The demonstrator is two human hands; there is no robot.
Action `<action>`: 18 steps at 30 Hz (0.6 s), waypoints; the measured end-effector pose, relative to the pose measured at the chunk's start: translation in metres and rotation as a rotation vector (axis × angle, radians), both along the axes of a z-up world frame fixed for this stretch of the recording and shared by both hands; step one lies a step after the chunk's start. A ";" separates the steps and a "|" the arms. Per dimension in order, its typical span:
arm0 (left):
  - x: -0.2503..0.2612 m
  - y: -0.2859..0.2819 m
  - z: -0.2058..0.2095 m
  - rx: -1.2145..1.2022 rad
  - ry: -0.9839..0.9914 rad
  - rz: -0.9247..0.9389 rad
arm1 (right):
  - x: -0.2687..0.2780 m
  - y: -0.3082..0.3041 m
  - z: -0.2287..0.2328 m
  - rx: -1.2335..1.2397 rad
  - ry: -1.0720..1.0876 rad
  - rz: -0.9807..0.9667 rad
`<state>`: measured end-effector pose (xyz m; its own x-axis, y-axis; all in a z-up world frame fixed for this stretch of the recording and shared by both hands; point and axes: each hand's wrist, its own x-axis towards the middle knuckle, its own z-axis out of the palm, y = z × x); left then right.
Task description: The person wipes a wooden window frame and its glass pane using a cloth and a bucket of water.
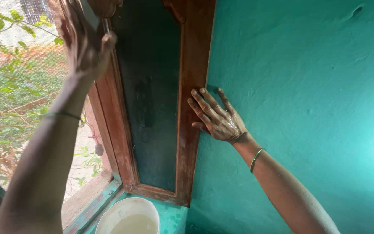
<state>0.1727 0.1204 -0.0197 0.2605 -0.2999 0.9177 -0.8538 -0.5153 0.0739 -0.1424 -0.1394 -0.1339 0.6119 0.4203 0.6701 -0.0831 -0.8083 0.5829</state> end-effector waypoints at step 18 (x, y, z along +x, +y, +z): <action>-0.023 -0.041 0.052 -0.038 0.072 -0.139 | -0.002 0.001 0.002 -0.010 0.008 -0.011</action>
